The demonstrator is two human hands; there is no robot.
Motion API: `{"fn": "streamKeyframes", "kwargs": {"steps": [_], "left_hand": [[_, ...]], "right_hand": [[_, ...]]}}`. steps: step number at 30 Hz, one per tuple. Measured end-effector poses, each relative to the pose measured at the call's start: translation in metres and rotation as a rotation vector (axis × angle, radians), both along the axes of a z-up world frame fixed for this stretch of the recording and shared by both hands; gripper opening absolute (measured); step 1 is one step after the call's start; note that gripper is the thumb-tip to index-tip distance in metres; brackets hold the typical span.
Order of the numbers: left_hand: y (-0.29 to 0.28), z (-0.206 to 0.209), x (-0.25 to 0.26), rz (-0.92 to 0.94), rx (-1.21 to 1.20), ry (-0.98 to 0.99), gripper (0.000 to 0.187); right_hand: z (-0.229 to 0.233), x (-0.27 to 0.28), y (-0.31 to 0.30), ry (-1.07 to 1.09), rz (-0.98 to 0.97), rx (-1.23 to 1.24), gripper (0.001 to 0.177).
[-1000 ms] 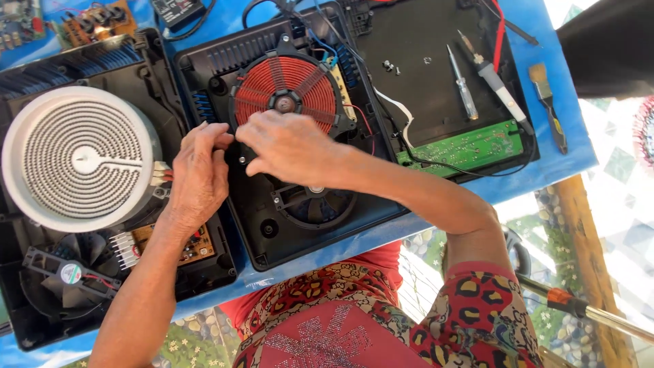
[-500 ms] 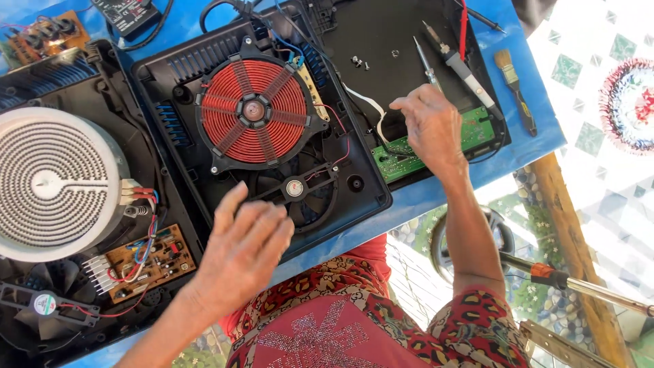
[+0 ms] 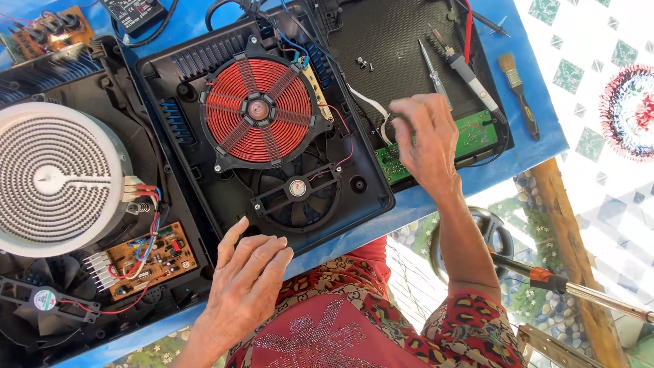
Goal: The person works on the internal components of a disassembled electronic device, likely a fan or heater, placed on a blue tarp. They use a screwdriver to tighten screws on a red fan assembly and manipulate wires and small parts with their hands.
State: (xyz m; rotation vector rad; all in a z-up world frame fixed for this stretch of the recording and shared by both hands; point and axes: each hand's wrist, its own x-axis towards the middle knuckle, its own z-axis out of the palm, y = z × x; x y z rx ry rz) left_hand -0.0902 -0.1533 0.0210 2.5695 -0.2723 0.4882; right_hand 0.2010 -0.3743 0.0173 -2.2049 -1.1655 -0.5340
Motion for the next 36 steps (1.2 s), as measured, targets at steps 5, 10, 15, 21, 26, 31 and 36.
{"fn": "streamKeyframes", "kwargs": {"steps": [5, 10, 15, 21, 26, 31, 36], "left_hand": [[-0.002, -0.007, -0.002, -0.015, 0.018, 0.021, 0.025], [-0.004, -0.003, -0.002, -0.009, 0.029, 0.01, 0.025], [-0.008, 0.005, 0.002, -0.036, 0.005, -0.01, 0.017], [-0.005, 0.014, 0.002, -0.037, -0.003, -0.016, 0.011], [-0.005, 0.011, 0.001, -0.041, -0.009, -0.001, 0.014], [-0.006, 0.006, 0.003, -0.067, -0.011, 0.006, 0.014], [-0.009, -0.002, 0.005, -0.059, 0.029, 0.027, 0.02]], "right_hand": [[-0.036, 0.012, -0.004, -0.217, 0.09, -0.27, 0.012], [-0.045, 0.024, -0.002, -0.227, 0.088, -0.606, 0.01], [-0.054, 0.032, 0.002, -0.281, 0.136, -0.592, 0.02], [-0.057, 0.035, 0.006, -0.121, 0.108, -0.809, 0.02], [-0.055, 0.039, 0.01, -0.063, 0.104, -0.891, 0.018], [-0.05, 0.046, 0.011, 0.024, 0.116, -0.882, 0.017], [-0.049, 0.063, 0.0, 0.219, 0.218, -0.471, 0.01]]}}
